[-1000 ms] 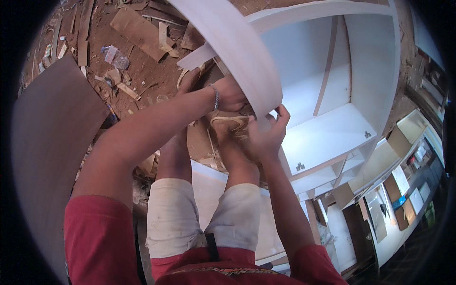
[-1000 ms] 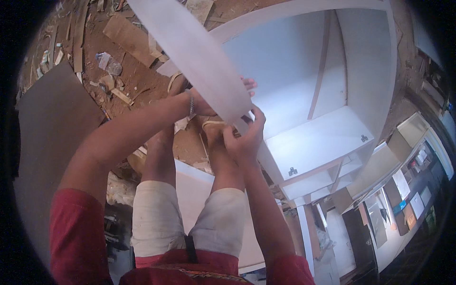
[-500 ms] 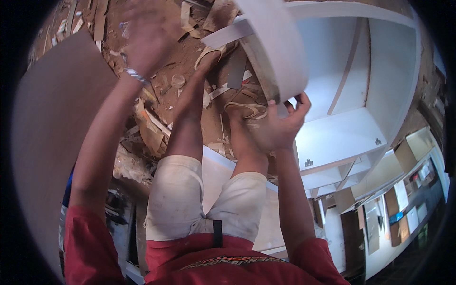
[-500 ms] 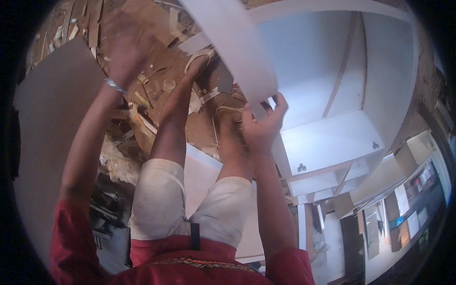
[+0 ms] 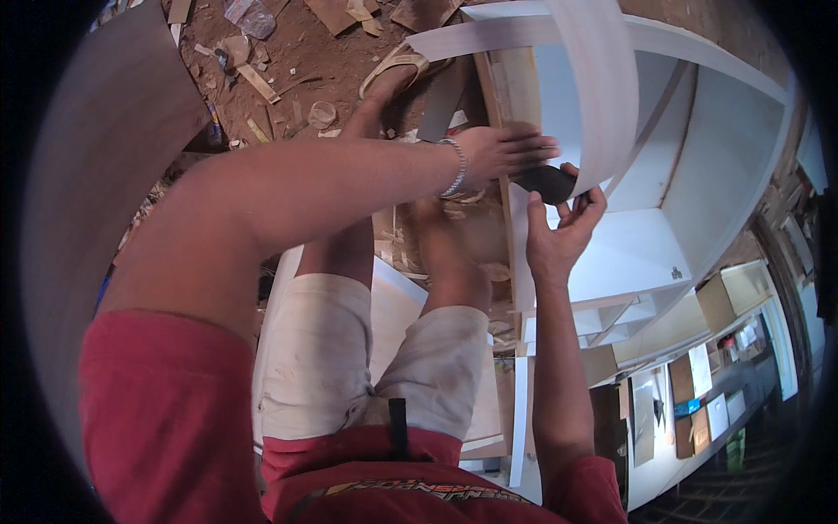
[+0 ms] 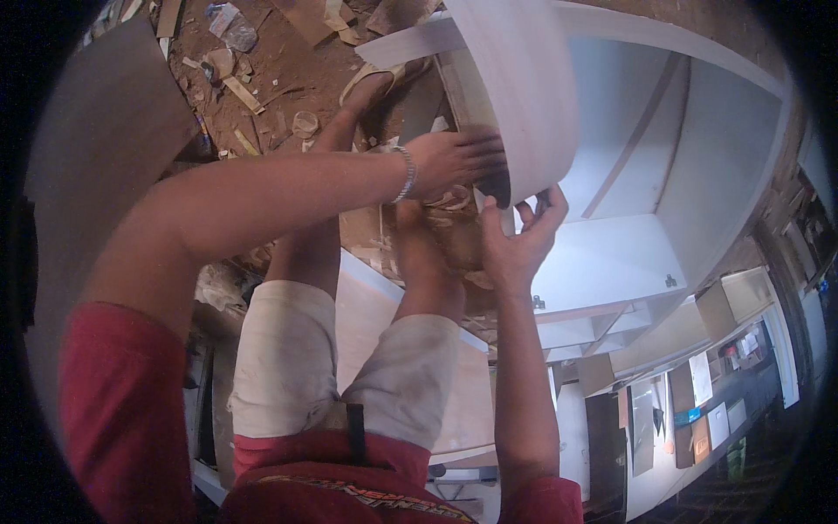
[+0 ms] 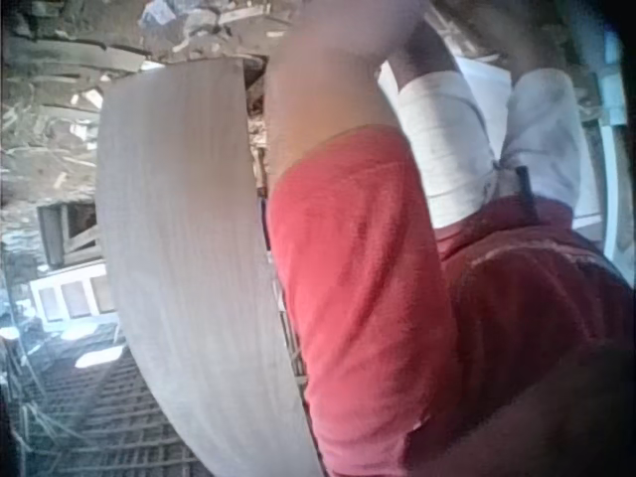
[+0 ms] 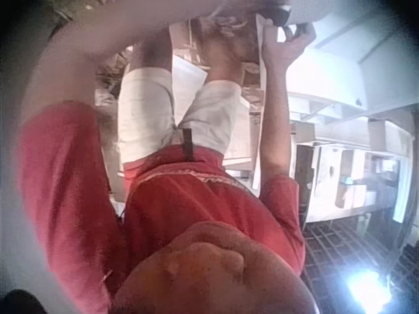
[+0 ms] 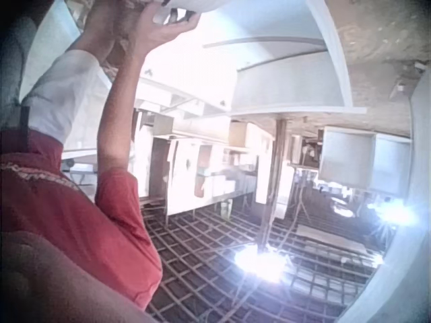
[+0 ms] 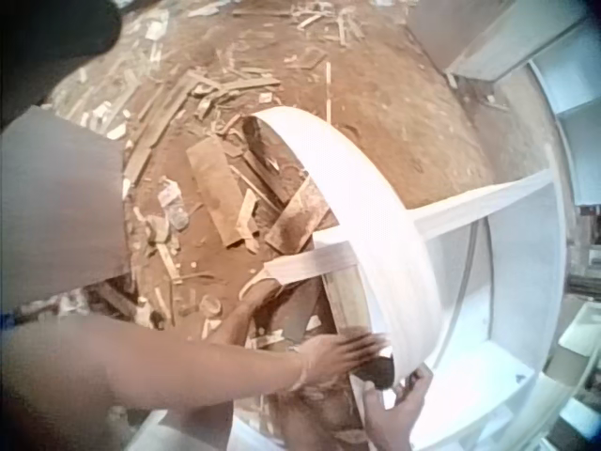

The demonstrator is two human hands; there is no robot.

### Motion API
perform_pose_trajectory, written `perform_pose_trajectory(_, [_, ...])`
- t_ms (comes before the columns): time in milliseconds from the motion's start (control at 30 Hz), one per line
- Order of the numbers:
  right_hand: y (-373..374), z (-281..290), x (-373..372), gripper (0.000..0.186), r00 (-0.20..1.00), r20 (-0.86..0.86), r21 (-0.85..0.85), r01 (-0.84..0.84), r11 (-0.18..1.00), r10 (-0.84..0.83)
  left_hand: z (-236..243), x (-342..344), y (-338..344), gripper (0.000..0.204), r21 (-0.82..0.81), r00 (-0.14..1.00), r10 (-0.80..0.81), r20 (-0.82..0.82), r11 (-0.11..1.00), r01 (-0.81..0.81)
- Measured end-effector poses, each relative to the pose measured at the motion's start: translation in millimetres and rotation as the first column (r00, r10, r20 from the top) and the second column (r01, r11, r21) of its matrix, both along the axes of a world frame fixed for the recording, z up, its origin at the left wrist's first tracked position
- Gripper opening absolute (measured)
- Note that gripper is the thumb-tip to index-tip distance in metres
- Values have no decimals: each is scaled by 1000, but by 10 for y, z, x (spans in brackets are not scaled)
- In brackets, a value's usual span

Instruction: The person applies a long flexible strip to the edge of a white wooden cabinet piece, pressing it down by hand and سپس sanding the edges of the cabinet with a sanding block.

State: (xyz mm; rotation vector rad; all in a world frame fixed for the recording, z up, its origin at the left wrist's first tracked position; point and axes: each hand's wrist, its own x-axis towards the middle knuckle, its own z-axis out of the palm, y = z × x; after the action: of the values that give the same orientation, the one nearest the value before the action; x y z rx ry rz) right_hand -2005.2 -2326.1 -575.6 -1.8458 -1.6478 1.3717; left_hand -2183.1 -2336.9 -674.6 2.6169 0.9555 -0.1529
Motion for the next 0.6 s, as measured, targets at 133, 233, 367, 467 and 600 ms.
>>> perform_pose_trajectory(133, [-17,21,-59,71,999,-8,2,-37,999,37,-125,-315,-829,57,-369,955,155,255,928,-52])
perform_pose_trajectory(233, [36,-65,-52,70,999,41,58,-22,998,20,351,-493,-538,38,-885,846,-533,16,386,260])
perform_pose_trajectory(367, [22,-118,-134,72,999,25,104,30,994,-32,315,-585,-356,48,-218,969,6,248,975,50])
perform_pose_trajectory(467, [9,-76,-143,70,998,53,110,6,994,-12,86,-432,39,59,-167,933,148,329,981,-97])
perform_pose_trajectory(600, [6,-24,-107,69,998,63,52,-11,999,8,46,-603,461,59,-409,983,72,169,912,4])
